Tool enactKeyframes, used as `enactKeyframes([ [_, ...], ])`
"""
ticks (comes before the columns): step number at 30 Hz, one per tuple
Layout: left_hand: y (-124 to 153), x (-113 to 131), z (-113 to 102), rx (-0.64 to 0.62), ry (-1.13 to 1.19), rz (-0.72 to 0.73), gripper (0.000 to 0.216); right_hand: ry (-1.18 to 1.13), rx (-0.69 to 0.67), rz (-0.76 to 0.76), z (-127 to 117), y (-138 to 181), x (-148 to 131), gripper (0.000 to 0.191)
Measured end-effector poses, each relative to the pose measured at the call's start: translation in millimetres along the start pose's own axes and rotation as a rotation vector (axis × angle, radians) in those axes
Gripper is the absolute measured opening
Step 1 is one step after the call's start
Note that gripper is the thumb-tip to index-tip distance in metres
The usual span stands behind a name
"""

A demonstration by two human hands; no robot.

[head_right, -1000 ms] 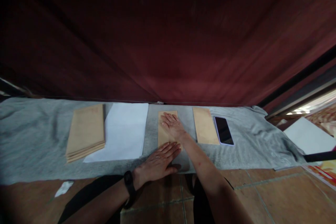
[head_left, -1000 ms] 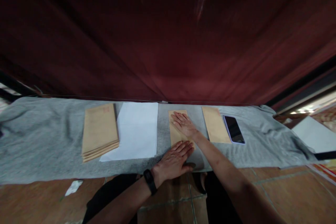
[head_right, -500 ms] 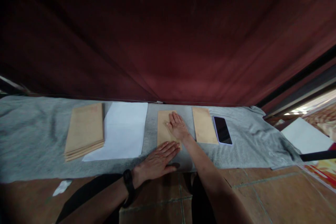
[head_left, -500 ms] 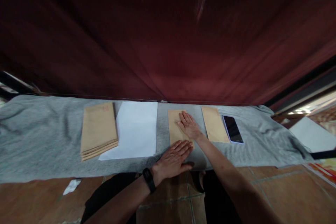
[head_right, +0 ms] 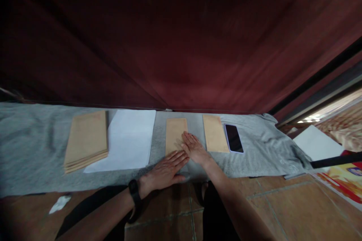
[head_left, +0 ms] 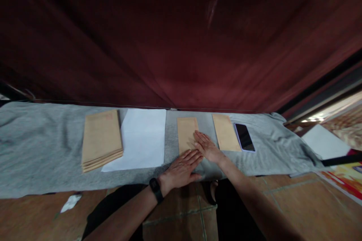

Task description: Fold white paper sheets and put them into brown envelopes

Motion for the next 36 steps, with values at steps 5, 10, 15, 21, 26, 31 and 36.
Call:
enactKeyframes([
  [5,-0.6,-2.5,3.7,-0.015,-0.006,0.001,0.073,-0.062,-0.047,-0.038,-5.6,26.6,-8.3,0.056],
  [10,0.0,-1.9,2.3,0.004,0.049,0.009,0.071,-0.147,-0.05,-0.065,-10.5,53.1,-17.2,0.053],
  [15,2.1,2.6,-4.8,0.044,0.105,0.042,0.064,-0.232,-0.003,-0.037,-14.8,67.5,-20.4,0.048],
  [21,3.4,5.1,-15.3,0.096,0.125,0.059,0.052,-0.414,0.217,0.217,-16.0,70.7,3.1,0.037],
  [26,1.6,3.4,-16.3,0.181,0.041,-0.001,0.042,-0.427,0.184,0.453,-8.6,73.2,10.2,0.03],
  [31,-1.6,-1.9,-17.5,0.241,-0.098,-0.111,0.038,-0.539,0.174,0.582,-5.5,70.2,13.0,0.025],
  [36,-9.4,-1.9,-23.3,0.214,-0.18,-0.189,0.024,-0.894,0.184,0.638,1.0,68.5,22.1,0.026],
])
Point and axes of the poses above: each hand's wrist, its own y-axis away from the middle knuckle, its own z-axis out of the palm, x = y × z, the point moved 7 cm from there along -y, towards the middle knuckle, and after that the axes turned 8 degrees about z, right-handed, at the moved point
